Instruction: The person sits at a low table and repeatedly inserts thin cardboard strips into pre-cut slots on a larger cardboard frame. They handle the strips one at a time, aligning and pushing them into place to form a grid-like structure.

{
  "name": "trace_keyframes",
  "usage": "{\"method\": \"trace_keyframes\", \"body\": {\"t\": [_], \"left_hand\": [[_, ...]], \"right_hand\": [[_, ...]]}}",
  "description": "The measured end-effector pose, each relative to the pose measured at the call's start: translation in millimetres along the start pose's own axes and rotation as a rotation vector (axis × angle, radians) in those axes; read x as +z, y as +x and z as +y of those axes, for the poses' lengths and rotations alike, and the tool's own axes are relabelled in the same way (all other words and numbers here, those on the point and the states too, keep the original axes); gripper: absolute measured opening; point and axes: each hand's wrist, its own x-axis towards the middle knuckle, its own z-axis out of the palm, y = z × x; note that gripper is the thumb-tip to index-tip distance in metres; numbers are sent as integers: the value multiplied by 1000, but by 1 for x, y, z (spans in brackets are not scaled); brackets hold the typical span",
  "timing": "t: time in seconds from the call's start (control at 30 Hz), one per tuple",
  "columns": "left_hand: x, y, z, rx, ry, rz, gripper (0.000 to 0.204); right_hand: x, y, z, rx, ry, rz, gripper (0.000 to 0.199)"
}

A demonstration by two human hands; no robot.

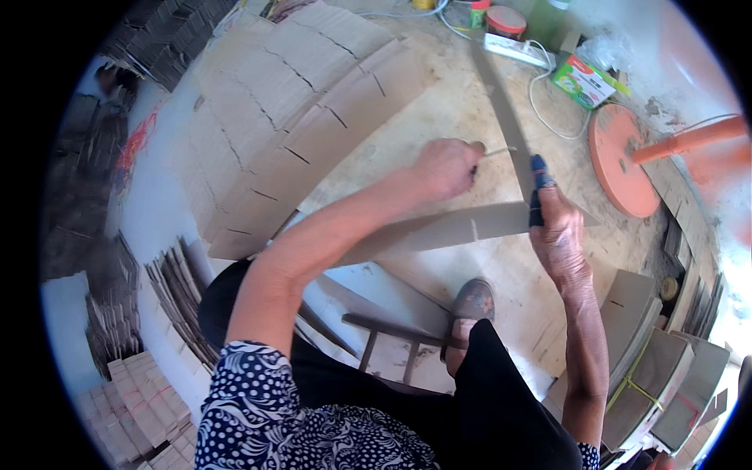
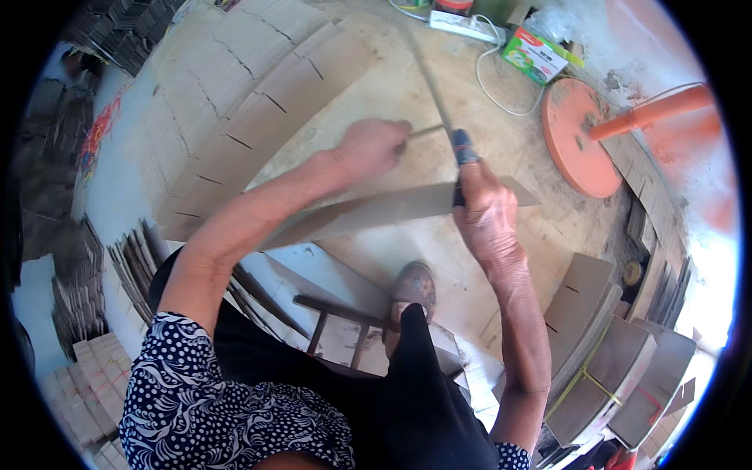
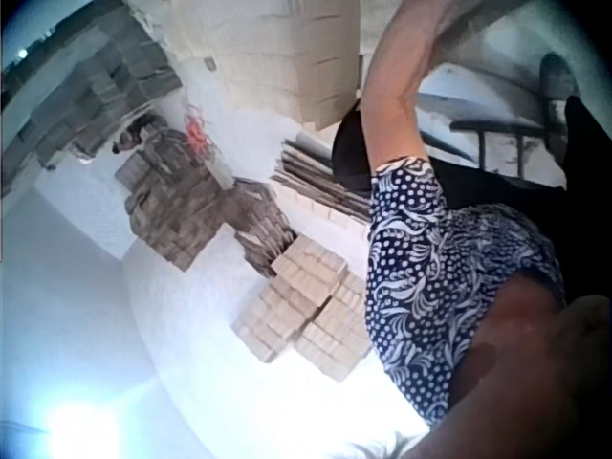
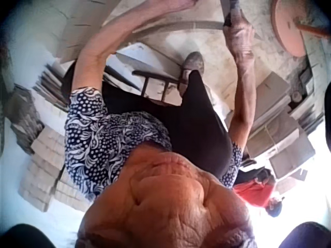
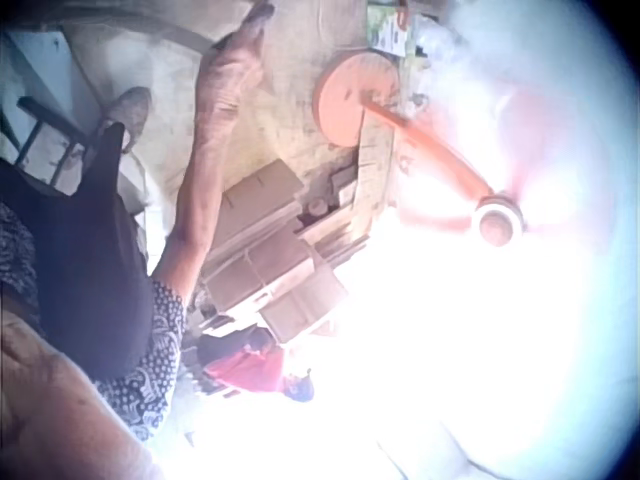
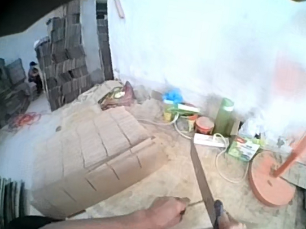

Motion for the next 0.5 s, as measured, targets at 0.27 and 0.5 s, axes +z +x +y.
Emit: {"method": "trace_keyframes", "body": {"t": [0.27, 0.5], "left_hand": [[-35, -6, -47, -49, 119, 215, 45], [-124, -42, -182, -384, 627, 256, 46]], "right_hand": [[20, 7, 9, 251, 70, -108, 63], [50, 24, 18, 185, -46, -380, 82]]}}
